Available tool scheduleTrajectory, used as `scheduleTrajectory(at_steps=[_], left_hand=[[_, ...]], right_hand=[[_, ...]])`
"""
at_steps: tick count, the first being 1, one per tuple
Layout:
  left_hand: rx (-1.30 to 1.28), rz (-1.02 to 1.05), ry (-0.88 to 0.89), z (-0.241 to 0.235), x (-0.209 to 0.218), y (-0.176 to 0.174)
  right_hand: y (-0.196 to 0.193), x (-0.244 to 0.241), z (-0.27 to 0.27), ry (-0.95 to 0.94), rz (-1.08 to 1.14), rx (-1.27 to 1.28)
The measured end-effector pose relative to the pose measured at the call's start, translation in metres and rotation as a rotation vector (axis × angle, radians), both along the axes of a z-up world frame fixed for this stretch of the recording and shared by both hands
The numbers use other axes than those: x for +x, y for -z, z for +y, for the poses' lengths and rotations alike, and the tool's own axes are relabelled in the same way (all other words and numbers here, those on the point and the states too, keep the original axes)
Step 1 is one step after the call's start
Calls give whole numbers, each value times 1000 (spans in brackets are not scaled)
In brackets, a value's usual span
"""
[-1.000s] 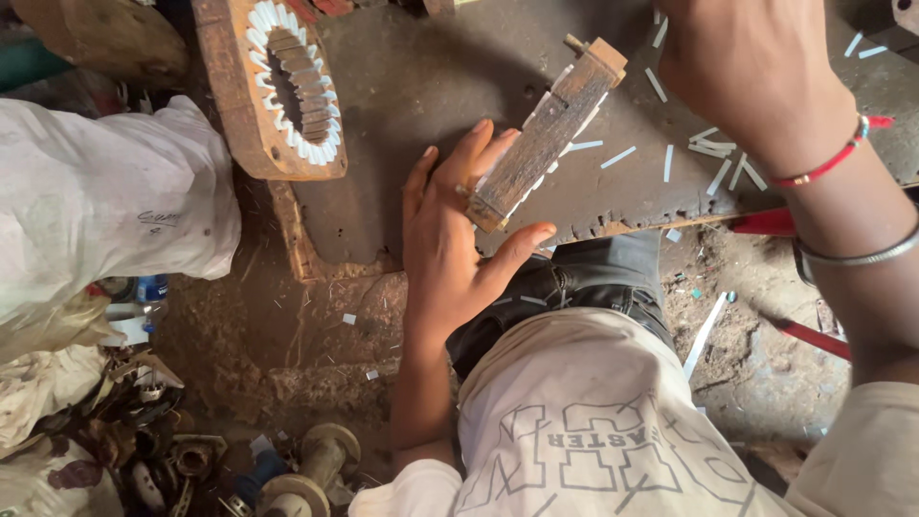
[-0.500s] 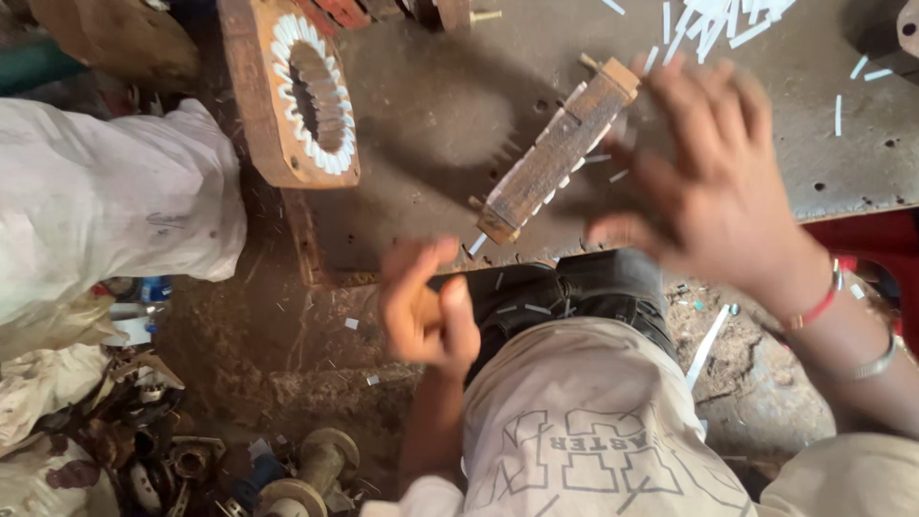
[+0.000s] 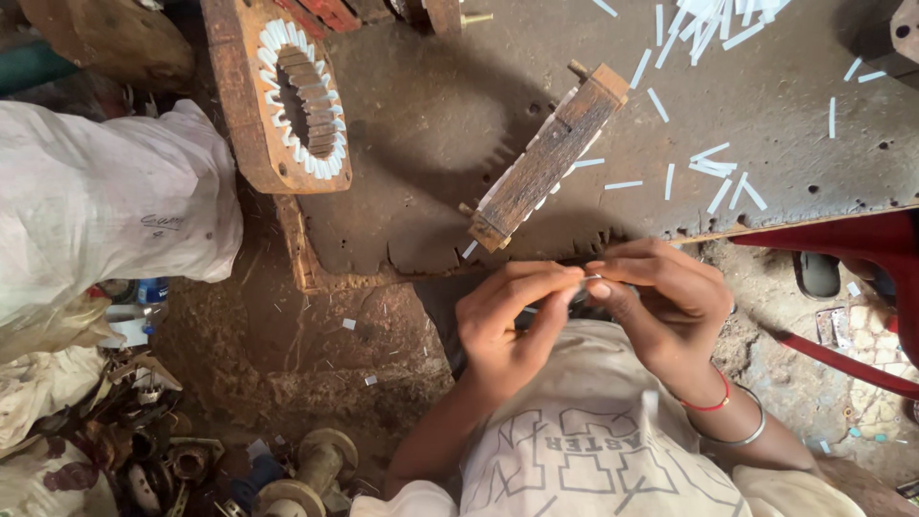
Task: The person inserts rectangular white insulation papers into the slots of a metal motor stator core by hand and using shears to trim pieces.
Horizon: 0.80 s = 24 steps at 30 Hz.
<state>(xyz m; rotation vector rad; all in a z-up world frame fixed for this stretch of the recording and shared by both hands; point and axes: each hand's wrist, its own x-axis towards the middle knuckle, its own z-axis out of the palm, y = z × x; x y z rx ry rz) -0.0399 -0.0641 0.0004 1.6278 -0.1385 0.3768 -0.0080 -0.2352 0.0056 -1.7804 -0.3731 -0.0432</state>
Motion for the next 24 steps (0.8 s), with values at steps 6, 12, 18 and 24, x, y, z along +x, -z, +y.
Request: scheduleTrajectory(at_steps=[6, 12, 18, 24], left_hand=[[162, -102, 41, 11, 0, 1], [348, -273, 193, 23, 2, -6], [219, -182, 16, 16, -4, 11], [353, -261, -131, 18, -6, -3]], right_hand=[[-2, -1, -8, -72, 211, 5], [32, -7, -19, -60, 801, 836], [7, -1, -14, -212, 777, 480], [-21, 28, 8, -53, -129, -262]])
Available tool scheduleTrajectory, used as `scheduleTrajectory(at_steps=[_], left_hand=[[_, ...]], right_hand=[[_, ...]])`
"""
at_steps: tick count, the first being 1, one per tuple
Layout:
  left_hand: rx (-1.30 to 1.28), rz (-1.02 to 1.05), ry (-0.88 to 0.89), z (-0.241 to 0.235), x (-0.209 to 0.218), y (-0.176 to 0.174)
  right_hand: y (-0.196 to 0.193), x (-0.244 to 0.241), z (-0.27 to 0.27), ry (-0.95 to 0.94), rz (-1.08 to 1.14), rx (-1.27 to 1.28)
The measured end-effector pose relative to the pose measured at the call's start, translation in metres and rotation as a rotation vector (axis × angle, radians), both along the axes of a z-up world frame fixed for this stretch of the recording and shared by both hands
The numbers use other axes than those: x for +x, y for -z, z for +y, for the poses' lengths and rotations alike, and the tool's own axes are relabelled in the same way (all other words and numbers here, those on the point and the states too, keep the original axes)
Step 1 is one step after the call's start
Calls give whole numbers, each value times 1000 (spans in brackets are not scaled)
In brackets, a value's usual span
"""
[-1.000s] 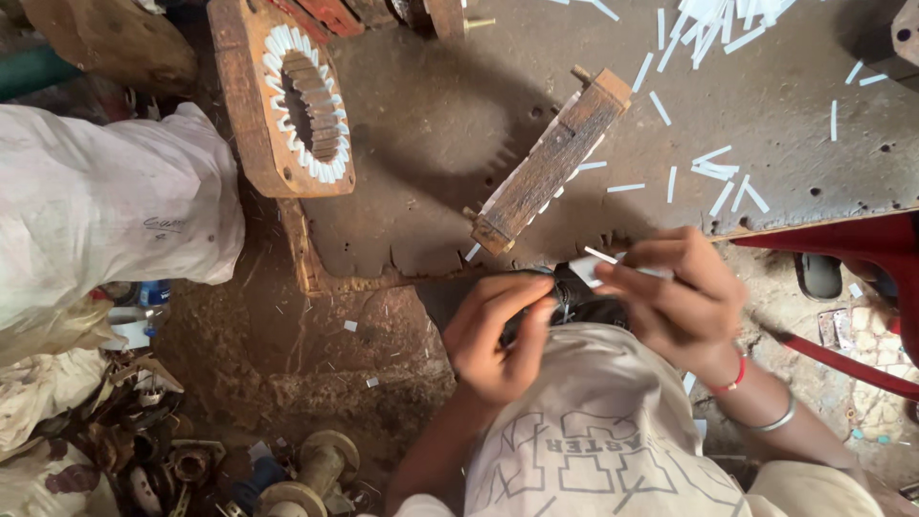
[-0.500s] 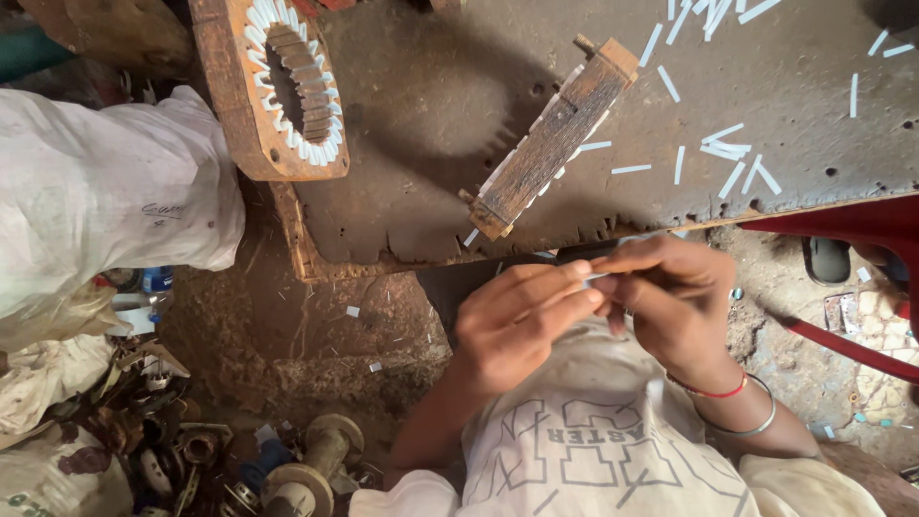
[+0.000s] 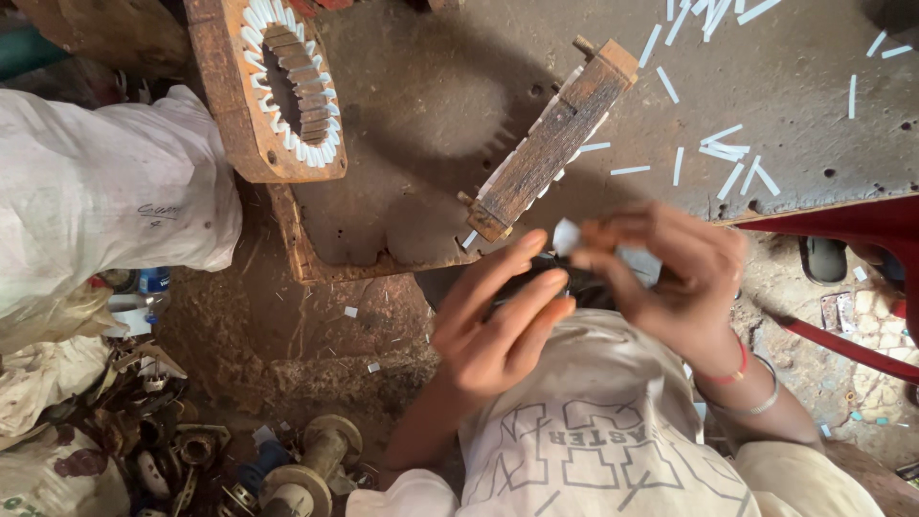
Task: The person inserts rectangular white insulation papers into the slots of a metal motor stator core by hand and using shears to trim pieces.
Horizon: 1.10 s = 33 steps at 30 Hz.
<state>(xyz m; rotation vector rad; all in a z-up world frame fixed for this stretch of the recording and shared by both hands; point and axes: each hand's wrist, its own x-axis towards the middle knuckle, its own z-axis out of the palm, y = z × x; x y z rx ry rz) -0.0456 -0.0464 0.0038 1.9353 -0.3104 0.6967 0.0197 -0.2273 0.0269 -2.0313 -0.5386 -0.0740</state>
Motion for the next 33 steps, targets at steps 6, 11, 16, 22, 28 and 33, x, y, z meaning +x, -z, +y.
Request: scheduleTrajectory(at_steps=[6, 11, 16, 22, 28, 33], left_hand=[[-78, -88, -289, 36, 38, -11], [-203, 288, 26, 61, 91, -18], [-239, 587, 368, 64, 121, -10], [-76, 575, 362, 65, 121, -9], [-81, 575, 352, 63, 121, -10], [-61, 562, 348, 62, 121, -11]], right_hand=[[12, 35, 16, 29, -353, -177], [17, 39, 21, 118, -261, -174], [11, 40, 25, 64, -272, -104], [-1, 47, 17, 135, -297, -217], [9, 52, 20, 114, -353, -291], [6, 58, 24, 105, -221, -247]])
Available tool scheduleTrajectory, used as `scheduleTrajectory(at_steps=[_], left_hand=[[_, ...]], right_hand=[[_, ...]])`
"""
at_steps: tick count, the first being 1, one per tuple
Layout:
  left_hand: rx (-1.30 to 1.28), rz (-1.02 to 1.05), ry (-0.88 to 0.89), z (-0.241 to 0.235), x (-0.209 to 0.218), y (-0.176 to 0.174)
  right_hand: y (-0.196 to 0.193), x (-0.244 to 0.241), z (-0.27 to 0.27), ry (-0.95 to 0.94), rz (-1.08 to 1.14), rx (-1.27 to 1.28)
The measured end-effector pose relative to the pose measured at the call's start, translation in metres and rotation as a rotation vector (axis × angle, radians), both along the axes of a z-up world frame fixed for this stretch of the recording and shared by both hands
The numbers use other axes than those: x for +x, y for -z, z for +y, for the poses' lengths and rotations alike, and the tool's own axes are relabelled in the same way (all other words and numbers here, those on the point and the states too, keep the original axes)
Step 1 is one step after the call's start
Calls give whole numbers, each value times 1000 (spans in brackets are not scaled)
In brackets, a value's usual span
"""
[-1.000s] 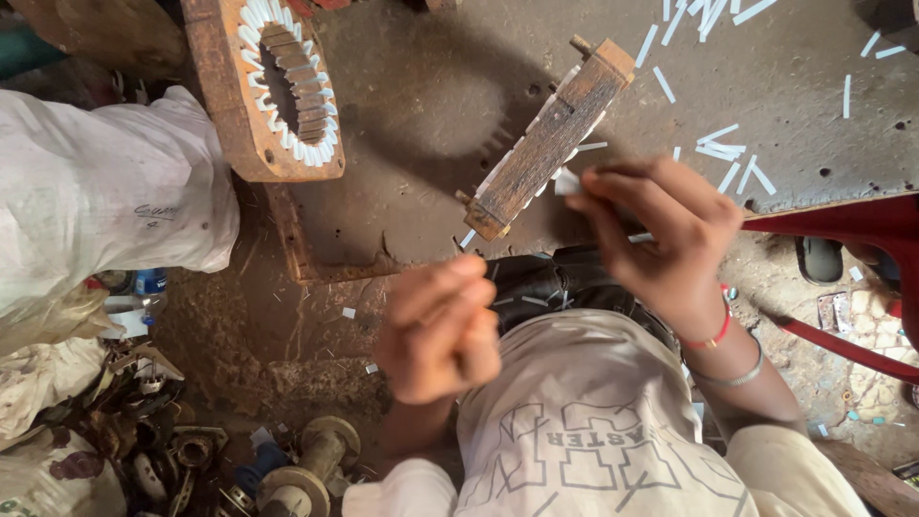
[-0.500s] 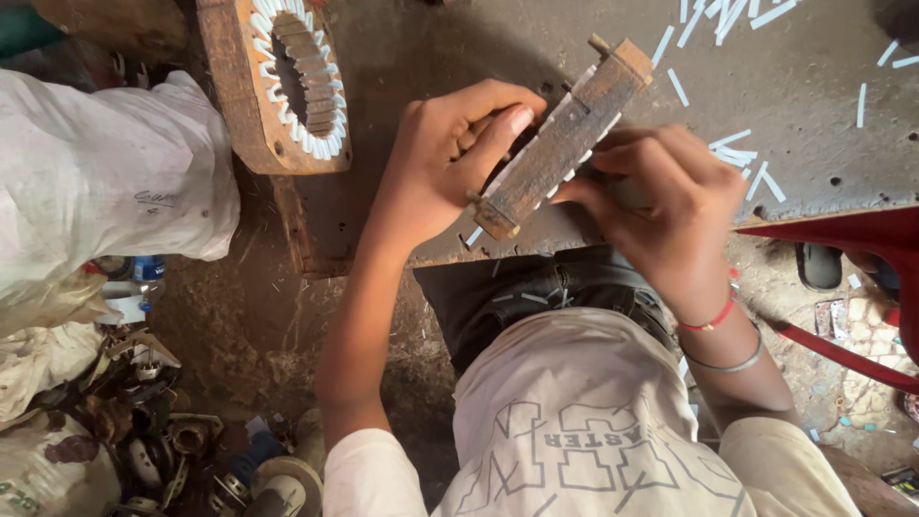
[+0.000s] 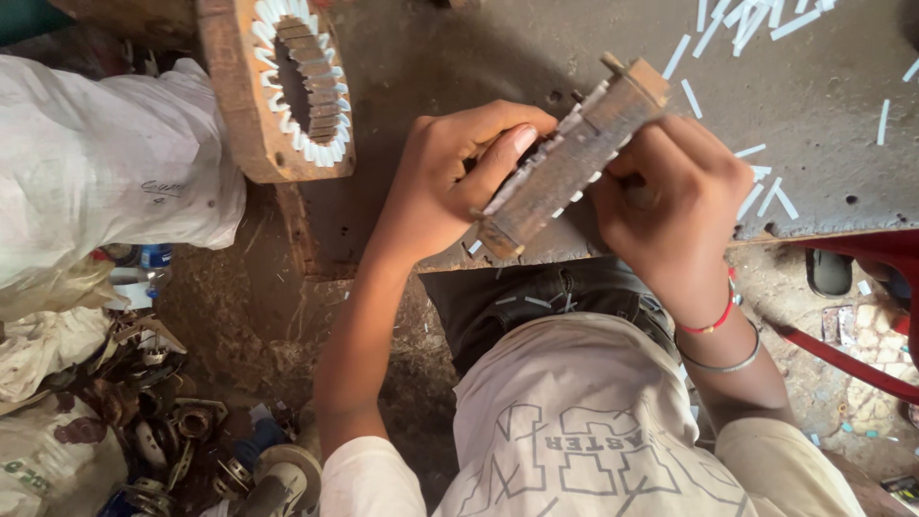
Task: The person inserts rectangular white insulation papers into the slots of a metal motor stator core by hand and using shears to trim pieces.
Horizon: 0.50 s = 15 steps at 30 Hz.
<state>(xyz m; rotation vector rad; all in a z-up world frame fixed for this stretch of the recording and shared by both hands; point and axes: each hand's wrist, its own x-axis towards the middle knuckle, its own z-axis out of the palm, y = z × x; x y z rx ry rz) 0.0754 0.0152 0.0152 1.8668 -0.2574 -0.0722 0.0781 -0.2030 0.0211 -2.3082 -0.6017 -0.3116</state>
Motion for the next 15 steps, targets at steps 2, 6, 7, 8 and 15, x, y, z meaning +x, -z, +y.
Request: scheduleTrajectory(at_steps=[2, 6, 7, 8, 15], left_hand=[[10, -31, 16, 2, 0, 1], [-4, -60, 9, 1, -1, 2], [3, -75, 5, 0, -1, 2], [11, -90, 1, 0, -2, 3], [55, -116, 30, 1, -2, 6]], right_hand=[[2, 4, -1, 8, 64, 38], [0, 3, -5, -29, 17, 75], [0, 2, -5, -19, 6, 58], [1, 1, -4, -9, -5, 41], [14, 8, -10, 13, 132, 66]])
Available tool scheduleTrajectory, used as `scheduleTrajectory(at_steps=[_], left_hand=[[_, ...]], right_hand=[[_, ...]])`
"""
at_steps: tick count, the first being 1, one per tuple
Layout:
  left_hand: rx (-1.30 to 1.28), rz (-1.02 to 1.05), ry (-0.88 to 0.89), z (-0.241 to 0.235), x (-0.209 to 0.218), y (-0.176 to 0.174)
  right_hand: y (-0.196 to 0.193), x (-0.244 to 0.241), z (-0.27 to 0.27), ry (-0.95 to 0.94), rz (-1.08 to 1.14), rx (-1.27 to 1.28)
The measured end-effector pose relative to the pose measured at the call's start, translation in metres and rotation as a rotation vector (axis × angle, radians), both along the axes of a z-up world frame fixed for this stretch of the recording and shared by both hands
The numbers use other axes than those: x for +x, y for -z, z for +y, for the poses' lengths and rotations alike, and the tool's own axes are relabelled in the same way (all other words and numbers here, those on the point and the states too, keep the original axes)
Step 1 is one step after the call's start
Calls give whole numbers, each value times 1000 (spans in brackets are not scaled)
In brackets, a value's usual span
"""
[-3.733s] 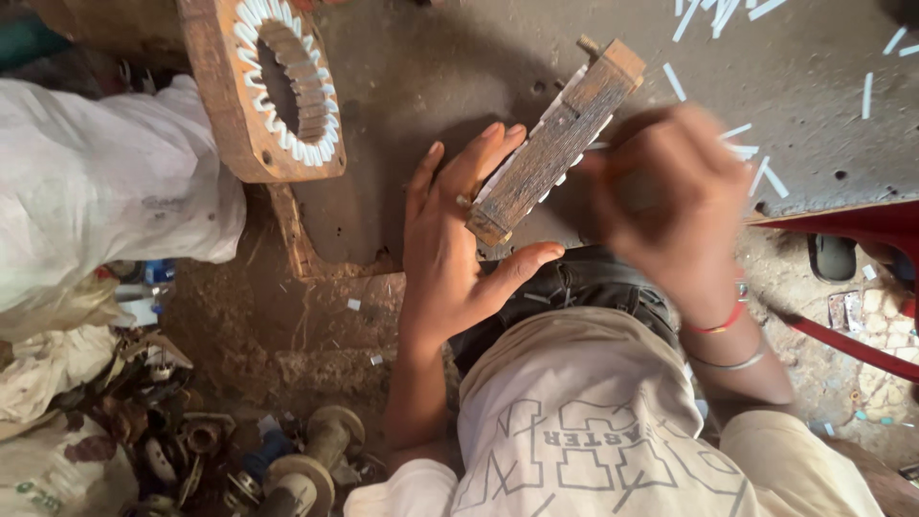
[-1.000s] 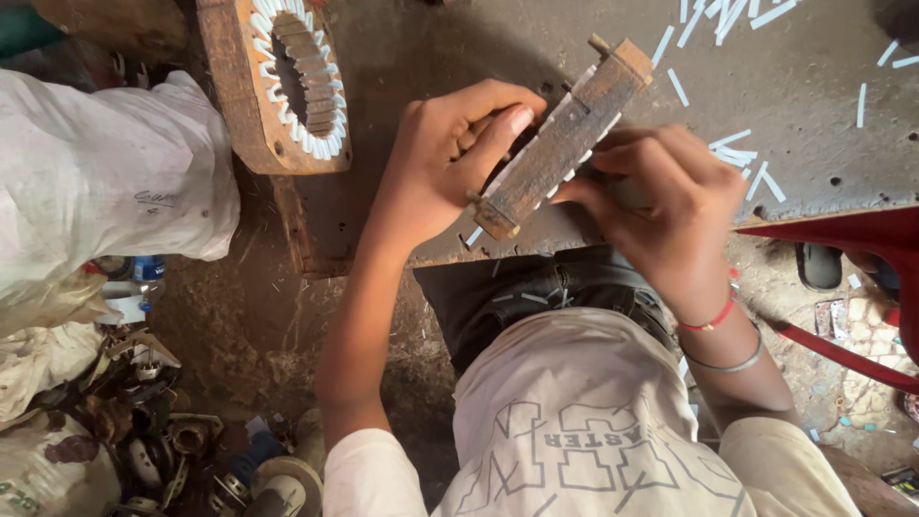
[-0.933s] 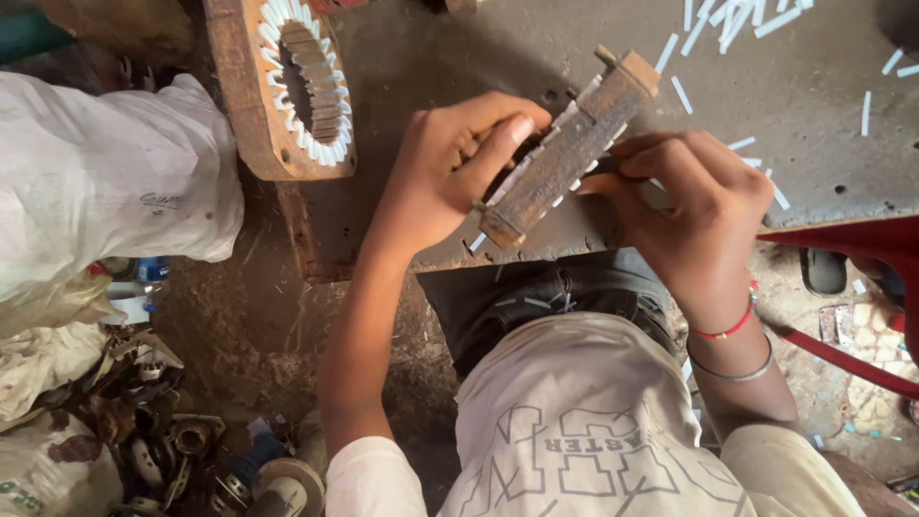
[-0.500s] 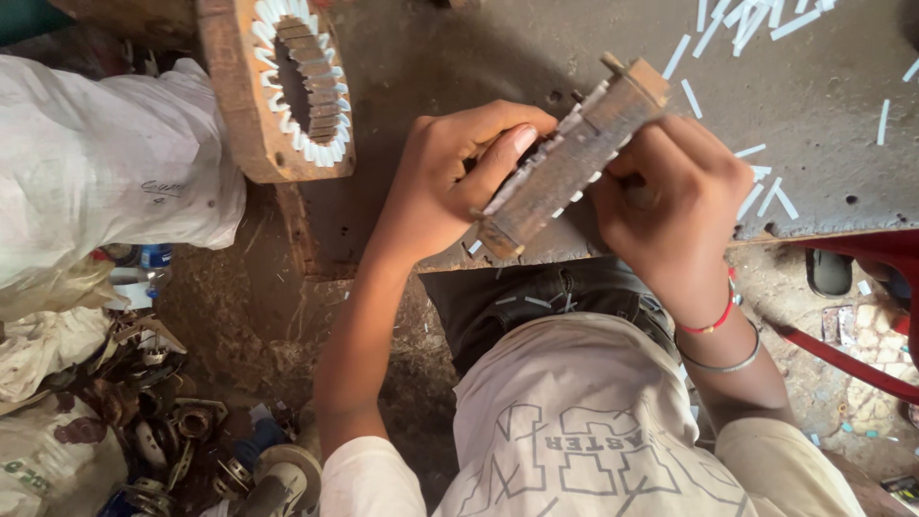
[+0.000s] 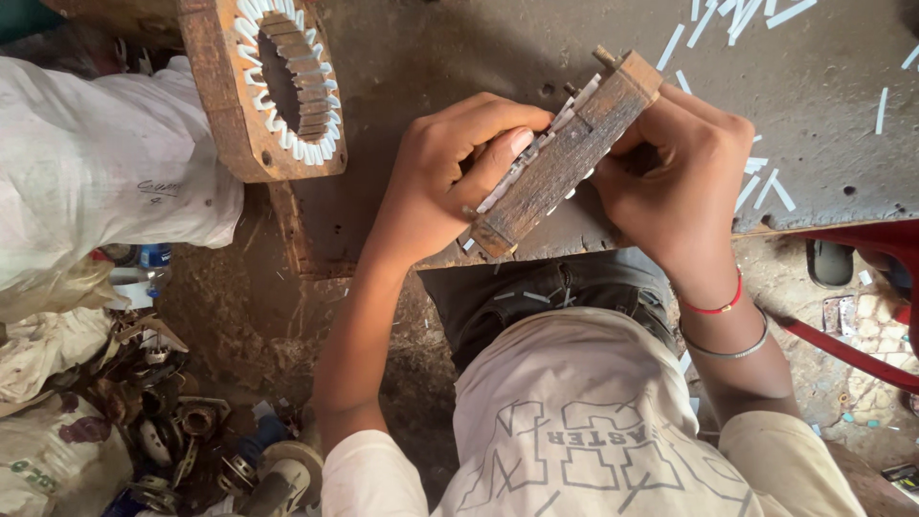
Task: The person inserts rectangular white insulation papers into the slots of a metal motor stator core by hand and using shears to trim pieces.
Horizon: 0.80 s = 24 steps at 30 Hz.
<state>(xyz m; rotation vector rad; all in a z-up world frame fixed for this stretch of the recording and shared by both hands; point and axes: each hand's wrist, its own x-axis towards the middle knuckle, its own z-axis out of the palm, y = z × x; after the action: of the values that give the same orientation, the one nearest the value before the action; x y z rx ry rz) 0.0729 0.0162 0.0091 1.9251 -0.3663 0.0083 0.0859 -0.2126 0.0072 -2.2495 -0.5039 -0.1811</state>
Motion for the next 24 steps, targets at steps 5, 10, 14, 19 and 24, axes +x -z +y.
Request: scheduleTrajectory(at_steps=[5, 10, 14, 19, 24], left_hand=[[-82, 18, -29, 1, -1, -1], [-47, -7, -64, 0, 1, 1], [-31, 38, -77, 0, 0, 3], [-512, -25, -128, -16, -34, 0], [-76, -583, -194, -71, -55, 20]], right_hand=[[-10, -10, 1, -14, -65, 71], [-8, -10, 1, 18, -35, 37], [-3, -11, -1, -5, -90, -38], [4, -14, -15, 49, 47, 258], [15, -22, -19, 108, -142, 120]])
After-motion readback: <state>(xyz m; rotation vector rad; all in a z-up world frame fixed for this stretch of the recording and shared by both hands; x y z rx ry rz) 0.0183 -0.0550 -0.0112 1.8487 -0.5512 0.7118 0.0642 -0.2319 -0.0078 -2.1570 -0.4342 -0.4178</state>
